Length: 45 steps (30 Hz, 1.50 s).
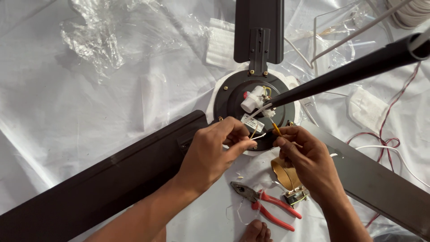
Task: Assembling a ceiling fan motor and blades and connecting electrical wiring using pliers and a screwdriver.
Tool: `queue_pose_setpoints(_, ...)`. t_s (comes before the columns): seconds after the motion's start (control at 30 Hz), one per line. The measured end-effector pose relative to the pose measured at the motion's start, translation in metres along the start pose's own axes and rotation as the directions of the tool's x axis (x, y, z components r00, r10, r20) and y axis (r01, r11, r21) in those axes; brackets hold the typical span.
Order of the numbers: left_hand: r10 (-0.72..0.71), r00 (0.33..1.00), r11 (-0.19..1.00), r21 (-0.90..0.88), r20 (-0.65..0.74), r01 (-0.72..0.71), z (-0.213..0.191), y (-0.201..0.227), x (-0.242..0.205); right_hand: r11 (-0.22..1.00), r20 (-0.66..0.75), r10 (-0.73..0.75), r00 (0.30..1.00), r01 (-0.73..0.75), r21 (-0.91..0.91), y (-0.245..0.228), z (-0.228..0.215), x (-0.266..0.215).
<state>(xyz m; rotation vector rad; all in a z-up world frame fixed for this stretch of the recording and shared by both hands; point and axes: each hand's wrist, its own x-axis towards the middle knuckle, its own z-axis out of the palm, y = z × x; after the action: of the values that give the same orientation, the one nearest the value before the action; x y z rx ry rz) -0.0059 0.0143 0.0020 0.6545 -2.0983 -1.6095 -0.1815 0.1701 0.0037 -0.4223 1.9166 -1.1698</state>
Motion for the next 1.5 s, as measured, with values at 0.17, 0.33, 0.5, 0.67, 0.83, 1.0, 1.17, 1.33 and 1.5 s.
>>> queue_pose_setpoints(0.17,0.211,0.975,0.963,0.186,-0.067,-0.196,-0.004,0.0,-0.01,1.0,-0.029,-0.004,1.0,0.003,-0.017,0.0,0.0,-0.002)
queue_pose_setpoints(0.33,0.448,0.892,0.815,0.436,-0.056,-0.381,-0.016,0.006,-0.008,0.999,-0.006,-0.029,1.0,0.029,-0.021,0.007,-0.002,0.0)
queue_pose_setpoints(0.5,-0.006,0.998,0.985,0.171,0.068,-0.005,-0.015,0.017,0.003,0.996,-0.029,0.016,0.999,-0.019,-0.09,-0.006,0.003,-0.004)
queue_pose_setpoints(0.67,-0.318,0.931,0.943,-0.038,0.178,0.33,-0.001,0.008,0.01,0.994,-0.015,0.01,1.0,-0.011,-0.107,-0.006,0.003,-0.005)
queue_pose_setpoints(0.83,-0.173,0.984,0.985,-0.028,-0.035,0.172,0.023,0.002,0.01,0.991,-0.024,0.009,1.0,-0.012,-0.13,-0.006,0.003,-0.005)
queue_pose_setpoints(1.0,-0.087,0.986,0.995,0.036,-0.143,0.093,0.034,0.01,0.017,0.992,-0.02,0.01,1.0,-0.013,-0.128,-0.004,0.002,-0.004)
queue_pose_setpoints(1.17,-0.166,0.971,0.984,0.034,-0.174,0.175,0.037,0.01,0.021,0.993,-0.011,-0.002,1.0,0.001,-0.119,-0.006,0.002,-0.004)
queue_pose_setpoints(1.33,-0.183,0.956,0.981,0.021,-0.228,0.193,0.042,0.007,0.022,0.994,-0.011,0.014,1.0,-0.015,-0.11,-0.007,0.003,-0.004)
queue_pose_setpoints(1.5,-0.208,0.947,0.976,0.008,-0.245,0.216,0.045,0.007,0.023,0.993,-0.006,-0.01,1.0,0.009,-0.117,-0.005,0.002,-0.004)
